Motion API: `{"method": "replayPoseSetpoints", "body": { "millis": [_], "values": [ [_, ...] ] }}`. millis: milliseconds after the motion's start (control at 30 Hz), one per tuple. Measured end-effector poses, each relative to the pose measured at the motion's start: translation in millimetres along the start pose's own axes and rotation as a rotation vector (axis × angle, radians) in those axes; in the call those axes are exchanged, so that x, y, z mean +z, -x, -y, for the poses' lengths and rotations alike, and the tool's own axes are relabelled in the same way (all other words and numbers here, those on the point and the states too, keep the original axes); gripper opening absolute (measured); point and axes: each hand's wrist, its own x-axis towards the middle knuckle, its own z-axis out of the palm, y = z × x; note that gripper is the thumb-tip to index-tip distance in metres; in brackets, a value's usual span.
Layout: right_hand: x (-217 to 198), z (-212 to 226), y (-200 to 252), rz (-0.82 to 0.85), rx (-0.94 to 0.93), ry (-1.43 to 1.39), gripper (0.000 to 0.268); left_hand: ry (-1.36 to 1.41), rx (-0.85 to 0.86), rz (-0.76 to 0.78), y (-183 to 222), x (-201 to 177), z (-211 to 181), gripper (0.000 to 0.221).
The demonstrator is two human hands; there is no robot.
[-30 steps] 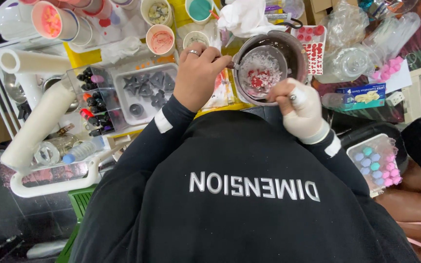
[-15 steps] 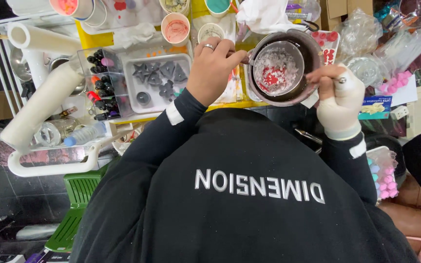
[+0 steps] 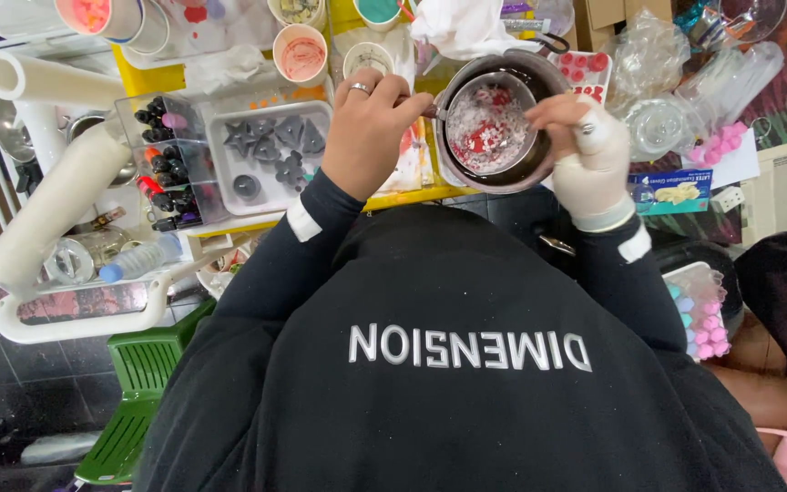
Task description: Preparing candle scents and colors by mixing liquids and cutting wax tubes.
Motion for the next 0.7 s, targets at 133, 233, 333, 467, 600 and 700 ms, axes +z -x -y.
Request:
{"method": "replayPoseSetpoints", "body": {
  "millis": [133, 233, 333, 467, 600, 700],
  "values": [
    [-18, -17, 16, -0.049, 0.107, -0.090, 0.011, 0.020, -0.014, -0.007, 0, -1, -2, 0.029],
    [-25, -11, 19, -0.089, 0.241, -0.177, 0.013, 0.001, -0.013, -0.021, -3, -3, -4, 0.029],
    [-23, -5, 19, -0.151, 0.476, -0.305, 0.012, -0.001, -0.015, -0.012, -3, -2, -4, 0.026],
    [-21, -29, 24, -0.141, 0.194, -0.136, 0.013, 0.015, -0.015, -0.013, -3, -1, -5, 0.025],
    [-19, -57, 35, -0.150, 0.140, -0.042, 0.013, -0.031, 0.000, -0.021, -1, 1, -3, 0.030],
    [-14, -68, 35, -0.189, 0.190, -0.156, 0.012, -0.026, -0.012, -0.028, 1, 7, -3, 0.029]
  ]
}}
